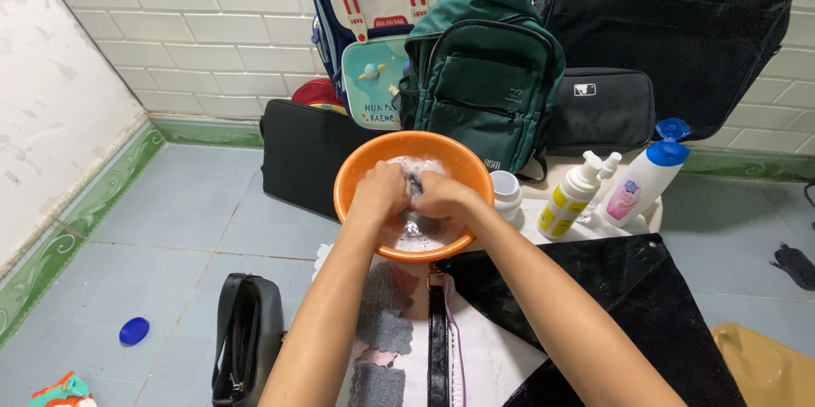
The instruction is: Cleaning a black leather bag by scrubbing it with a toothbrush dipped in soapy water and then wiping it with a cloth.
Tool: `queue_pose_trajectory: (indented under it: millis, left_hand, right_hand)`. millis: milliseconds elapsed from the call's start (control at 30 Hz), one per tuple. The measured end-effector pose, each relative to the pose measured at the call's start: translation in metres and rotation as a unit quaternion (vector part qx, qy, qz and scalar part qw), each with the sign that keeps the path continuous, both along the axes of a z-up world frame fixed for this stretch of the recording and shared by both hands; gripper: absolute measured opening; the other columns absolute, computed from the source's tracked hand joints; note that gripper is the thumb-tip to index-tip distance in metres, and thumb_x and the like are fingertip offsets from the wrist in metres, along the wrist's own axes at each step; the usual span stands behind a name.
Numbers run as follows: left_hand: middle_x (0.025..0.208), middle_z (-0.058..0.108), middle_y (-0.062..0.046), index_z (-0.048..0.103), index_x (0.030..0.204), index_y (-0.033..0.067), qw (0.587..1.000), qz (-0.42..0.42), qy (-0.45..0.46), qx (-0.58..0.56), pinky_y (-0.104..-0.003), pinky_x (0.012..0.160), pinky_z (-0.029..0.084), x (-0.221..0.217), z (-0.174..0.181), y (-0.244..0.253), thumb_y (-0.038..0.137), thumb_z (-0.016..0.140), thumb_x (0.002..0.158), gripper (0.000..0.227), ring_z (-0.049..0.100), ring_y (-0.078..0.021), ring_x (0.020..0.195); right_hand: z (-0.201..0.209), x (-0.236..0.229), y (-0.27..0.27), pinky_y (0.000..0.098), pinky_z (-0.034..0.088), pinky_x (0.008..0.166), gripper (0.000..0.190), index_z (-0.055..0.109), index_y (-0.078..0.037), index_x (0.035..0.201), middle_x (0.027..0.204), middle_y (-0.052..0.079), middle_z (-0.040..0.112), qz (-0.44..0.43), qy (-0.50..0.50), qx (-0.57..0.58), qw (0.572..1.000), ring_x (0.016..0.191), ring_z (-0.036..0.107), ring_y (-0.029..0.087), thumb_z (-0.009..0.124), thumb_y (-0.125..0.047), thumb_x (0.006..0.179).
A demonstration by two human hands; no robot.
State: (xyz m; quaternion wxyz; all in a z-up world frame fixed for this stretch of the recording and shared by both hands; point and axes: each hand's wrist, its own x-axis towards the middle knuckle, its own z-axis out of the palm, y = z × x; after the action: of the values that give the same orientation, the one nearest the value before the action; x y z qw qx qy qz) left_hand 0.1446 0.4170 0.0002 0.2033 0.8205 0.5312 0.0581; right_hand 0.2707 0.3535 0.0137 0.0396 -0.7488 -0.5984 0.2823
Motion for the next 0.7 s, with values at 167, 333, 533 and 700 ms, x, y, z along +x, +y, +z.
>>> queue_pose_trajectory:
  millis: [167, 333, 533, 700]
  left_hand:
    - [0.12, 0.073, -0.017, 0.075, 0.115, 0.018, 0.998, -0.037, -0.056, -0.011, -0.054, 0.1, 0.056, 0.003, 0.01, -0.005, 0.018, 0.057, 0.087, 0.033, 0.067, -0.0403, 0.12]
    - [0.114, 0.076, -0.015, 0.077, 0.107, 0.0194, 0.992, -0.038, -0.118, -0.016, -0.052, 0.099, 0.057, 0.003, 0.015, -0.011, 0.014, 0.057, 0.089, 0.028, 0.068, -0.0389, 0.119]
    - [0.112, 0.075, -0.022, 0.075, 0.109, 0.0036, 0.999, -0.024, 0.006, 0.025, -0.052, 0.096, 0.058, -0.006, 0.024, -0.024, 0.006, 0.046, 0.093, 0.033, 0.071, -0.0415, 0.112]
    - [0.104, 0.073, -0.027, 0.073, 0.106, -0.002, 0.998, -0.025, -0.022, 0.056, -0.058, 0.091, 0.058, 0.005, -0.034, 0.015, -0.003, 0.048, 0.093, 0.029, 0.071, -0.0493, 0.108]
  right_hand:
    - [-0.005, 0.002, 0.003, 0.0519, 0.054, 0.1, 0.043, 0.068, 0.002, 0.12, 0.122, 0.026, 0.069, -0.035, -0.034, 0.059, 0.997, 0.122, 0.065, 0.041, 0.065, -0.019, 0.082]
    - [0.008, -0.007, -0.007, 0.0556, 0.054, 0.099, 0.04, 0.071, 0.004, 0.12, 0.121, 0.029, 0.07, -0.044, -0.015, 0.083, 0.995, 0.121, 0.065, 0.045, 0.064, -0.015, 0.084]
    - [0.02, -0.009, -0.015, 0.0539, 0.048, 0.11, 0.049, 0.064, 0.004, 0.129, 0.133, 0.025, 0.066, -0.023, -0.023, 0.031, 0.999, 0.132, 0.058, 0.041, 0.066, -0.022, 0.087]
    - [0.002, -0.003, -0.003, 0.0604, 0.045, 0.108, 0.045, 0.071, -0.005, 0.124, 0.131, 0.016, 0.07, -0.082, 0.014, 0.018, 0.996, 0.129, 0.061, 0.037, 0.067, -0.018, 0.082]
